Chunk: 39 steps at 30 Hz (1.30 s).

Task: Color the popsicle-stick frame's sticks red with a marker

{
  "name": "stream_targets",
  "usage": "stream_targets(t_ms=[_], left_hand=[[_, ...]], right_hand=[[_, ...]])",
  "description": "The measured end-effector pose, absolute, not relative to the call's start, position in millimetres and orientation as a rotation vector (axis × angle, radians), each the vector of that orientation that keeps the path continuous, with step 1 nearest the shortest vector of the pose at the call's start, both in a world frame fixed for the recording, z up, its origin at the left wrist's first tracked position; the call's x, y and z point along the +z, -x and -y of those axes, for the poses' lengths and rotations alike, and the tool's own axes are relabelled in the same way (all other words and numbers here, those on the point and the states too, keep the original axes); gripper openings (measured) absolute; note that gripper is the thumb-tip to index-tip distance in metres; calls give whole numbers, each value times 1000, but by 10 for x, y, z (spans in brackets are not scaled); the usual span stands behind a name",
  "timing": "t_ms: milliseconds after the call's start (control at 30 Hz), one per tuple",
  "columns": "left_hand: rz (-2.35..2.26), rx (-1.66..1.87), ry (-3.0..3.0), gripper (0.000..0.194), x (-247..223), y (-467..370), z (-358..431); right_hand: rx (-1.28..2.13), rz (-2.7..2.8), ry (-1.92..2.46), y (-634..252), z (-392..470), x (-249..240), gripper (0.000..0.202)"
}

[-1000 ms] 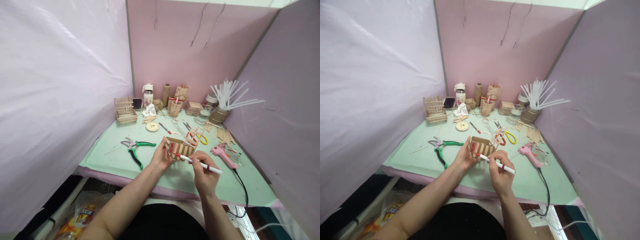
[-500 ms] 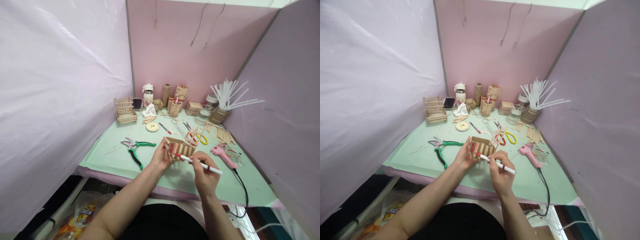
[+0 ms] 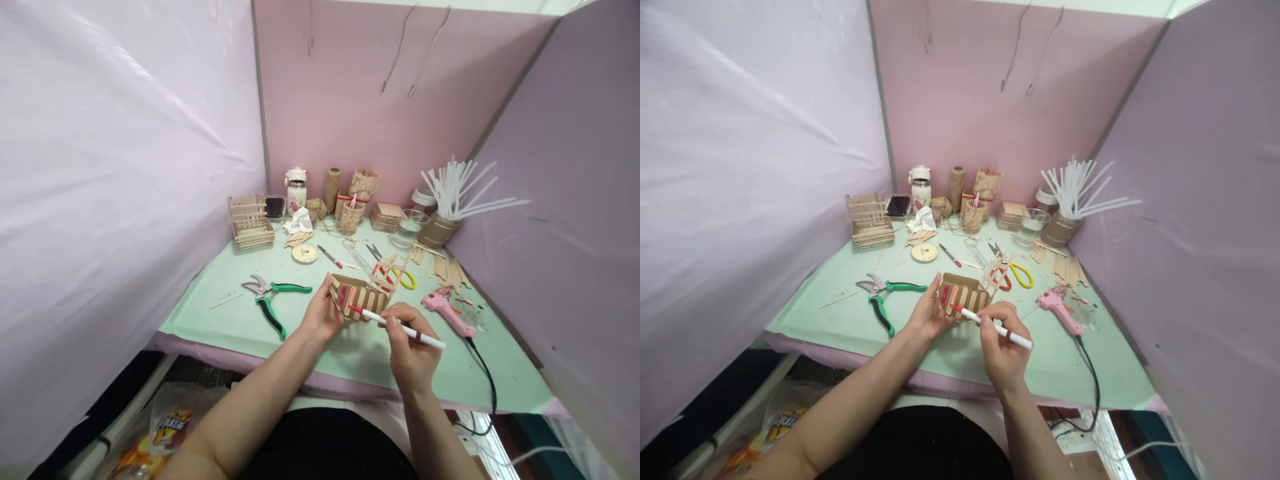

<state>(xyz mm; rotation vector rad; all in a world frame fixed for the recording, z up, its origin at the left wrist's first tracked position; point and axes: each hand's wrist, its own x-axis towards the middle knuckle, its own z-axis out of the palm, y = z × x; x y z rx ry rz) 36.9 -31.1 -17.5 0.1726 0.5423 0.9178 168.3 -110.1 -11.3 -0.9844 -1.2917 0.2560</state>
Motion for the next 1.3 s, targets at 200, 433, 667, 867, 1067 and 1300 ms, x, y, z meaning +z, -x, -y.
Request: stream_targets(t_ms=[200,433,667,867,1067,1300], left_hand=[[-577,937,-167,51,-181,-368,307],[-616,950,-169,47,-78,-375,346],[-612,933,-201,52,-61,-375,356],[-607,956,-164,47,-106,-379,338],[-588,935,-210,53,-149,-372,324],[-590,955,-184,49,-127,-374,329]], right_hand=[[259,1298,966,-1680,1097,-112,16],[265,1292,952,-1681,1099,-128,16],[257,1262,958,-1683,1102,-126,14],[277,1301,931,-1691,1089,-131,18],[241,1253,955,-1682,1095,-119,13],[268,1296,929,-1696,1089,-128,17]])
